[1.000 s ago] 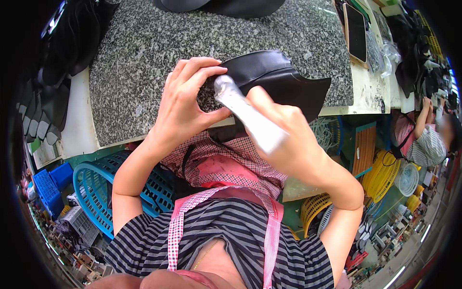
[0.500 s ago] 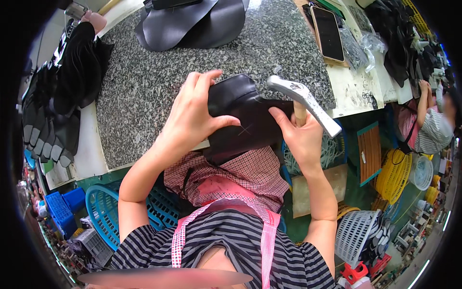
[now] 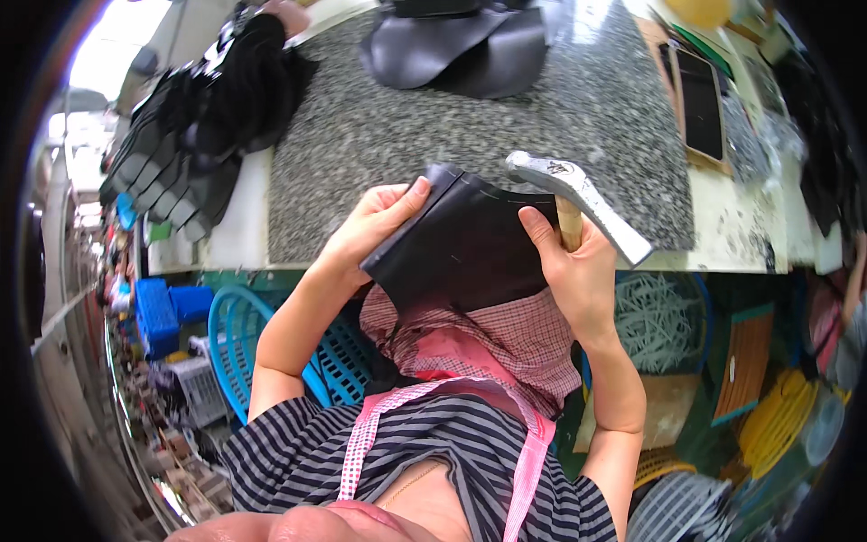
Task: Using a hammer to flatten and join leather shoe components on a workbench.
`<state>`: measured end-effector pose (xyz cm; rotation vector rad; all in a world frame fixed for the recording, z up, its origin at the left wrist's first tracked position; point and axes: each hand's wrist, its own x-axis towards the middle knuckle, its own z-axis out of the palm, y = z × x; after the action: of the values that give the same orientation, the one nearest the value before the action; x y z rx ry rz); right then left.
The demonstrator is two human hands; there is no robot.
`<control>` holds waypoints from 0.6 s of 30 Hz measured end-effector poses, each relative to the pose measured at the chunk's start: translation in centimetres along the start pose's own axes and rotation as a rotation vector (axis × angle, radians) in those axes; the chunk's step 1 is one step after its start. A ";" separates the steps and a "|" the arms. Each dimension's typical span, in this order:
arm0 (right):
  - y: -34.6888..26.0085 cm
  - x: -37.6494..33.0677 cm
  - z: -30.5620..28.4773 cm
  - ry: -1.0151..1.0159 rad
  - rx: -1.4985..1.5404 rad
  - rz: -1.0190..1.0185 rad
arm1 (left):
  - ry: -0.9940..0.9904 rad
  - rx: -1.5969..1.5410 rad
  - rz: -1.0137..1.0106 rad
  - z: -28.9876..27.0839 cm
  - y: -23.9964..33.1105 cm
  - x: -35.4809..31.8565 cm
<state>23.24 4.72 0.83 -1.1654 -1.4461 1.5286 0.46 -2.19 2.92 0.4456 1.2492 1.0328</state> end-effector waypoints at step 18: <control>0.8 -2.8 4.3 -0.302 -0.122 0.018 | -0.420 -2.734 -0.303 -9.5 -7.1 -14.0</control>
<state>20.18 0.60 0.22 -1.0513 -1.7519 1.7045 -5.01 -19.71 2.30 -1.4919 -1.0467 1.2809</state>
